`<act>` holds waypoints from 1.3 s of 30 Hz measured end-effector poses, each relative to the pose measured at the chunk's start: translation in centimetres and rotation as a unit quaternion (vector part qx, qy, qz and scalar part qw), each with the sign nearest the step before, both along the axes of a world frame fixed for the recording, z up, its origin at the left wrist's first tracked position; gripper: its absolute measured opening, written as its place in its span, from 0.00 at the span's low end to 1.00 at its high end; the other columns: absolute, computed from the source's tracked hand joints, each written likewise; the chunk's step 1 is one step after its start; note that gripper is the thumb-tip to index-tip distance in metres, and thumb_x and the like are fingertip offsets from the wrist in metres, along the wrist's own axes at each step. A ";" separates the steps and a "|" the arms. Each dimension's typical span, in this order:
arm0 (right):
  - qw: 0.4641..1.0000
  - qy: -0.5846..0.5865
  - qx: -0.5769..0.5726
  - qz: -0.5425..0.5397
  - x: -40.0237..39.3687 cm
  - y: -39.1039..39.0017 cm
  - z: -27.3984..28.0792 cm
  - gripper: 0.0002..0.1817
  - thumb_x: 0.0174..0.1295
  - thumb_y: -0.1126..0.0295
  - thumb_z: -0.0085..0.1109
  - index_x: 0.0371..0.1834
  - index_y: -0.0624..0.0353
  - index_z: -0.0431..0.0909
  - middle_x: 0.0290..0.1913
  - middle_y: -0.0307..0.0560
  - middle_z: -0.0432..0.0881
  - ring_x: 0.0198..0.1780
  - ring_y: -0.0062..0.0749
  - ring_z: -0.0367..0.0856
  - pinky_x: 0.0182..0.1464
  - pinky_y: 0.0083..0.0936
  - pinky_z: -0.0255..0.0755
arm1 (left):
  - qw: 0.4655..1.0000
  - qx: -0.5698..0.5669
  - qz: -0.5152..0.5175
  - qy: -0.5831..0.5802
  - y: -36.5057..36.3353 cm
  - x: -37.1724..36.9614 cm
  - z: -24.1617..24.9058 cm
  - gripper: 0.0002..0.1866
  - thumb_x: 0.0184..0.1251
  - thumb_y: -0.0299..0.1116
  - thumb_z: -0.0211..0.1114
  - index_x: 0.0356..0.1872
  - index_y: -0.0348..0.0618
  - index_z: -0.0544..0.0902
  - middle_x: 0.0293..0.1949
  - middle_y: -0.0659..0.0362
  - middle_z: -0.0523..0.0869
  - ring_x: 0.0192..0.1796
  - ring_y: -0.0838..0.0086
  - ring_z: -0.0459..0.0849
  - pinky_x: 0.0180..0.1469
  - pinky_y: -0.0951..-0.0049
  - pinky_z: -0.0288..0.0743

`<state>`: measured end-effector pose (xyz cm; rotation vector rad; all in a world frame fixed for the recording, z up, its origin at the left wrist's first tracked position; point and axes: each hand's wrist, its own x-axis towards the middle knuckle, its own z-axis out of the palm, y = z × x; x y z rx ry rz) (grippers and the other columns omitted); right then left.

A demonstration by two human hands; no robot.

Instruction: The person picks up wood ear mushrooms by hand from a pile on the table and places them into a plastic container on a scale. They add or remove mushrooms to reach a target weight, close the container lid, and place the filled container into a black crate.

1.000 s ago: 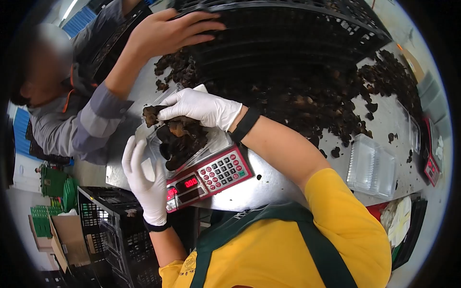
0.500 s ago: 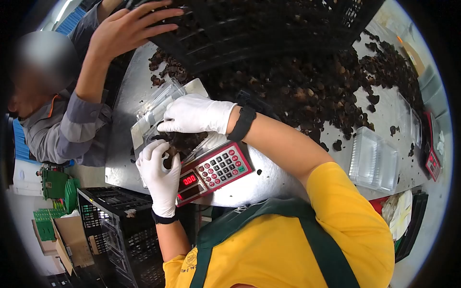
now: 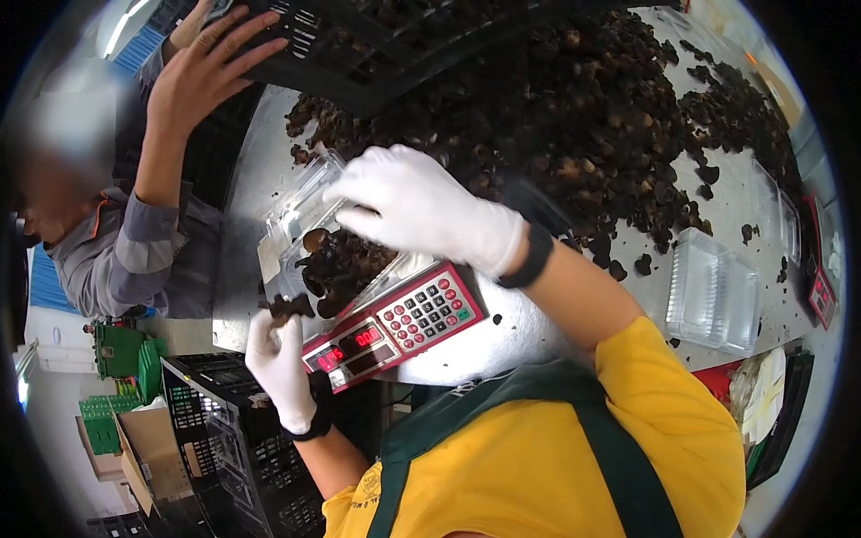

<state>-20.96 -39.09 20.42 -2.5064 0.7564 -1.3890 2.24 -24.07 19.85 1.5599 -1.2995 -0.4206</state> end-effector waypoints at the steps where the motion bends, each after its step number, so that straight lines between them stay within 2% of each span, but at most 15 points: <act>1: 0.999 -0.009 0.026 0.047 -0.9 1.8 0.5 0.14 0.60 0.65 0.67 0.47 0.56 0.84 0.42 0.46 0.85 0.45 0.42 0.83 0.50 0.36 0.78 | 0.995 -0.008 -0.012 -0.095 0.9 0.0 0.3 0.10 0.54 0.17 0.72 0.36 0.36 0.81 0.35 0.60 0.84 0.40 0.75 0.81 0.47 0.74 0.75; 3: 0.986 -0.013 0.101 0.134 -2.0 6.0 0.8 0.20 0.55 0.67 0.73 0.51 0.59 0.84 0.44 0.47 0.85 0.45 0.39 0.85 0.48 0.33 0.81 | 0.966 -0.027 -0.050 -0.251 2.6 -1.6 1.3 0.12 0.48 0.20 0.74 0.34 0.41 0.82 0.32 0.57 0.84 0.37 0.63 0.82 0.45 0.66 0.76; 6: 0.948 0.004 0.249 0.196 -2.0 10.5 -1.0 0.24 0.55 0.61 0.77 0.53 0.60 0.82 0.39 0.48 0.85 0.38 0.34 0.87 0.42 0.29 0.82 | 0.950 -0.018 -0.174 -0.260 3.2 -4.4 0.9 0.12 0.49 0.26 0.77 0.33 0.46 0.82 0.32 0.60 0.84 0.36 0.62 0.82 0.43 0.64 0.74; 7: 0.911 0.074 0.370 0.167 -2.2 11.2 -1.8 0.23 0.57 0.59 0.76 0.51 0.59 0.83 0.34 0.47 0.84 0.34 0.32 0.87 0.38 0.27 0.81 | 0.949 0.006 -0.184 -0.257 3.3 -5.2 0.2 0.12 0.49 0.28 0.77 0.32 0.46 0.82 0.30 0.59 0.83 0.35 0.61 0.81 0.41 0.64 0.73; 8: 0.922 0.029 0.359 0.144 -2.2 11.5 -3.8 0.18 0.61 0.61 0.72 0.47 0.60 0.83 0.30 0.47 0.83 0.33 0.34 0.86 0.37 0.27 0.80 | 0.947 0.032 -0.194 -0.254 3.4 -5.7 -0.6 0.12 0.50 0.29 0.78 0.32 0.46 0.82 0.29 0.59 0.82 0.34 0.61 0.81 0.40 0.63 0.72; 12: 0.840 -0.053 0.525 0.127 -3.7 10.7 -4.9 0.11 0.71 0.66 0.60 0.42 0.64 0.81 0.28 0.45 0.83 0.29 0.23 0.82 0.34 0.24 0.76 | 0.961 0.179 -0.212 -0.008 3.4 -7.0 -2.8 0.10 0.59 0.28 0.74 0.37 0.39 0.82 0.31 0.55 0.83 0.33 0.63 0.83 0.39 0.67 0.76; 13: 0.832 -0.052 0.538 0.123 -4.0 10.3 -4.9 0.12 0.72 0.66 0.59 0.44 0.65 0.81 0.29 0.42 0.84 0.30 0.20 0.82 0.34 0.23 0.76 | 0.967 0.131 -0.220 -0.015 3.0 -7.4 -3.0 0.08 0.63 0.26 0.72 0.39 0.36 0.82 0.32 0.55 0.85 0.35 0.67 0.84 0.42 0.70 0.77; 14: 0.768 -0.101 0.619 0.128 -3.9 10.4 -5.1 0.12 0.73 0.66 0.59 0.46 0.65 0.82 0.29 0.42 0.84 0.30 0.19 0.82 0.34 0.22 0.77 | 0.966 0.134 -0.220 0.001 2.8 -7.8 -3.0 0.07 0.65 0.25 0.70 0.40 0.36 0.82 0.32 0.55 0.85 0.35 0.69 0.84 0.42 0.71 0.77; 20: 0.757 -0.100 0.634 0.123 -3.8 10.4 -6.1 0.13 0.72 0.65 0.59 0.48 0.66 0.81 0.30 0.43 0.83 0.30 0.19 0.81 0.33 0.22 0.78 | 0.965 0.152 -0.215 0.000 2.7 -8.3 -1.7 0.05 0.66 0.24 0.68 0.39 0.36 0.82 0.31 0.55 0.85 0.34 0.67 0.84 0.41 0.70 0.77; 23: 0.849 -0.032 0.513 0.122 -4.0 10.6 -6.7 0.12 0.71 0.66 0.61 0.45 0.65 0.81 0.29 0.44 0.82 0.28 0.20 0.81 0.32 0.23 0.78 | 0.961 0.134 -0.222 -0.095 2.4 -8.1 -2.0 0.03 0.66 0.24 0.67 0.35 0.36 0.82 0.30 0.52 0.84 0.33 0.60 0.84 0.39 0.66 0.77; 26: 0.850 -0.046 0.508 0.128 -4.2 11.1 -7.4 0.11 0.70 0.65 0.61 0.40 0.64 0.83 0.27 0.45 0.83 0.26 0.24 0.82 0.32 0.25 0.78 | 0.943 0.125 -0.268 -0.151 2.5 -8.4 -2.1 0.04 0.65 0.22 0.66 0.31 0.36 0.80 0.29 0.49 0.82 0.32 0.54 0.82 0.37 0.61 0.76; 30: 0.876 -0.065 0.463 0.119 -4.1 11.0 -5.6 0.09 0.67 0.67 0.61 0.39 0.63 0.84 0.29 0.49 0.86 0.29 0.29 0.86 0.33 0.26 0.78 | 0.956 0.093 -0.215 -0.177 3.0 -8.9 -1.5 0.06 0.60 0.23 0.69 0.30 0.38 0.79 0.29 0.50 0.81 0.32 0.53 0.82 0.36 0.60 0.75; 34: 0.901 -0.162 0.367 0.166 -2.6 10.1 -3.6 0.15 0.68 0.61 0.64 0.45 0.63 0.84 0.30 0.54 0.84 0.34 0.44 0.87 0.39 0.32 0.78 | 0.964 0.075 -0.148 -0.208 2.3 -8.4 0.2 0.10 0.54 0.23 0.73 0.32 0.38 0.78 0.29 0.54 0.81 0.31 0.59 0.80 0.37 0.63 0.75; 37: 0.898 -0.149 0.382 0.161 -2.7 8.9 -3.8 0.19 0.68 0.55 0.63 0.48 0.61 0.83 0.36 0.54 0.84 0.39 0.42 0.86 0.44 0.33 0.79 | 0.960 -0.015 -0.058 -0.273 0.3 -6.4 0.0 0.09 0.57 0.23 0.71 0.32 0.38 0.77 0.31 0.53 0.80 0.33 0.58 0.80 0.40 0.61 0.74; 39: 0.952 -0.110 0.284 0.042 -4.3 6.7 -5.3 0.16 0.66 0.58 0.64 0.48 0.58 0.83 0.42 0.48 0.84 0.46 0.43 0.83 0.51 0.35 0.77 | 0.921 -0.036 -0.001 -0.389 -1.3 -4.8 0.1 0.09 0.61 0.26 0.69 0.34 0.37 0.76 0.33 0.52 0.79 0.40 0.56 0.78 0.45 0.60 0.72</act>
